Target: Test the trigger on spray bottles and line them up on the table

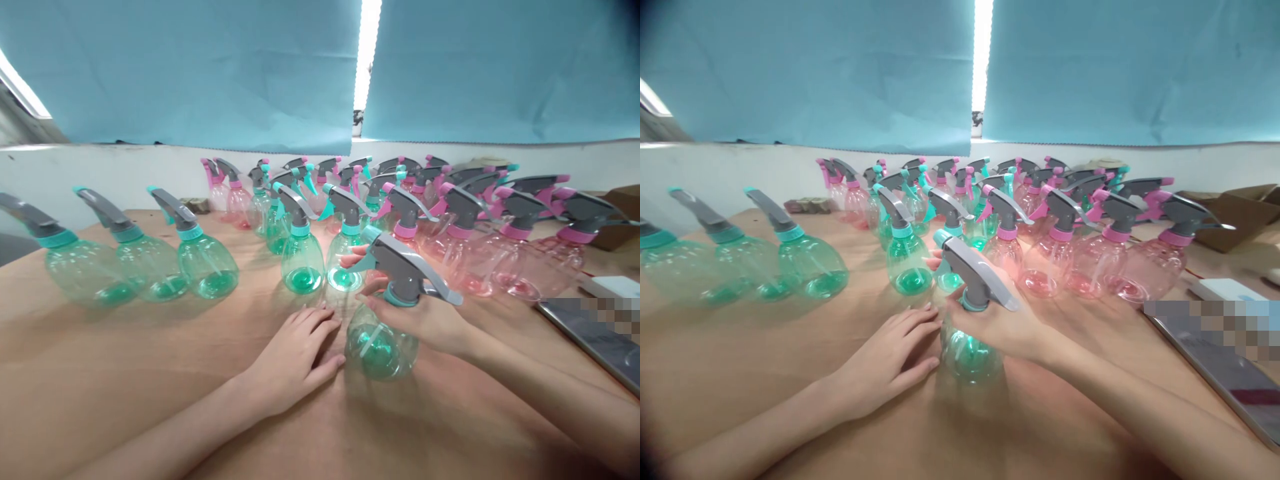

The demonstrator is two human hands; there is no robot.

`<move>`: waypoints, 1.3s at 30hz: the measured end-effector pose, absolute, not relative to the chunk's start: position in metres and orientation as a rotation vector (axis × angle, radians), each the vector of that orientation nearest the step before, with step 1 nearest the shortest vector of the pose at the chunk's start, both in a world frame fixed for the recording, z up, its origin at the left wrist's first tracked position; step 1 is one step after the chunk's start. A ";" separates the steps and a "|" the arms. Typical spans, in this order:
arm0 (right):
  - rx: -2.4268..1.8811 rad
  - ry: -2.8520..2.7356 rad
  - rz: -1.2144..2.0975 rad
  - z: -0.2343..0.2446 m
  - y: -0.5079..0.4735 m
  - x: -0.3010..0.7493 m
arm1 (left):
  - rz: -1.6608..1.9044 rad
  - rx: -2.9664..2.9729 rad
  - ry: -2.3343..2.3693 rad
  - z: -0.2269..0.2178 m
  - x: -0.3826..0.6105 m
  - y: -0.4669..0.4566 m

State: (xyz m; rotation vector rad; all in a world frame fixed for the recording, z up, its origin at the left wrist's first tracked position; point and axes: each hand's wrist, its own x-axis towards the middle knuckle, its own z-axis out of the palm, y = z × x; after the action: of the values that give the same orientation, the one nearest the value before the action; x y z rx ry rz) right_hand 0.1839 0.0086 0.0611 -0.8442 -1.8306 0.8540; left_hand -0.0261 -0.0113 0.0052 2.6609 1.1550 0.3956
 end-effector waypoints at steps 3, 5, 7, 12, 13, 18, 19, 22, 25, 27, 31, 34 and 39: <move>-0.790 -1.826 0.894 0.059 0.009 0.186 | 0.386 2.663 1.152 0.006 -0.026 -0.011; -0.769 -1.823 0.900 0.059 0.009 0.187 | 0.386 2.663 1.151 0.007 -0.026 -0.011; -0.765 -1.830 0.924 0.060 0.009 0.188 | 0.392 2.665 1.150 0.006 -0.026 -0.011; -0.767 -1.833 0.940 0.069 0.008 0.187 | 0.425 2.687 1.130 0.000 -0.028 -0.010; -0.774 -1.832 0.930 0.070 0.008 0.187 | 0.427 2.693 1.128 -0.001 -0.028 -0.009; -0.848 -1.835 0.915 0.071 0.006 0.189 | 0.439 2.698 1.129 -0.001 -0.029 -0.009; -0.846 -1.832 0.917 0.071 0.006 0.189 | 0.442 2.695 1.134 -0.001 -0.029 -0.009; -0.828 -1.837 0.911 0.070 0.005 0.190 | 0.443 2.692 1.129 -0.001 -0.029 -0.009; -0.836 -1.839 0.874 0.070 0.006 0.190 | 0.447 2.687 1.122 -0.001 -0.029 -0.009; -0.848 -1.841 0.868 0.069 0.007 0.190 | 0.442 2.682 1.128 0.000 -0.029 -0.009; -0.796 -1.845 0.913 0.066 0.008 0.189 | 0.428 2.676 1.142 0.002 -0.028 -0.010; -0.753 -1.814 0.949 0.062 0.009 0.189 | 0.399 2.669 1.159 0.004 -0.027 -0.011; -0.809 -1.819 0.967 0.059 0.010 0.189 | 0.446 2.676 1.135 0.002 -0.028 -0.011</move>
State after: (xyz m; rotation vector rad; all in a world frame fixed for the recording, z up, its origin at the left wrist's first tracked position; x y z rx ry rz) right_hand 0.1894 0.0098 0.0586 -0.8092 -1.8195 0.9666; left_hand -0.0276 -0.0107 0.0017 2.6760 1.1345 0.4459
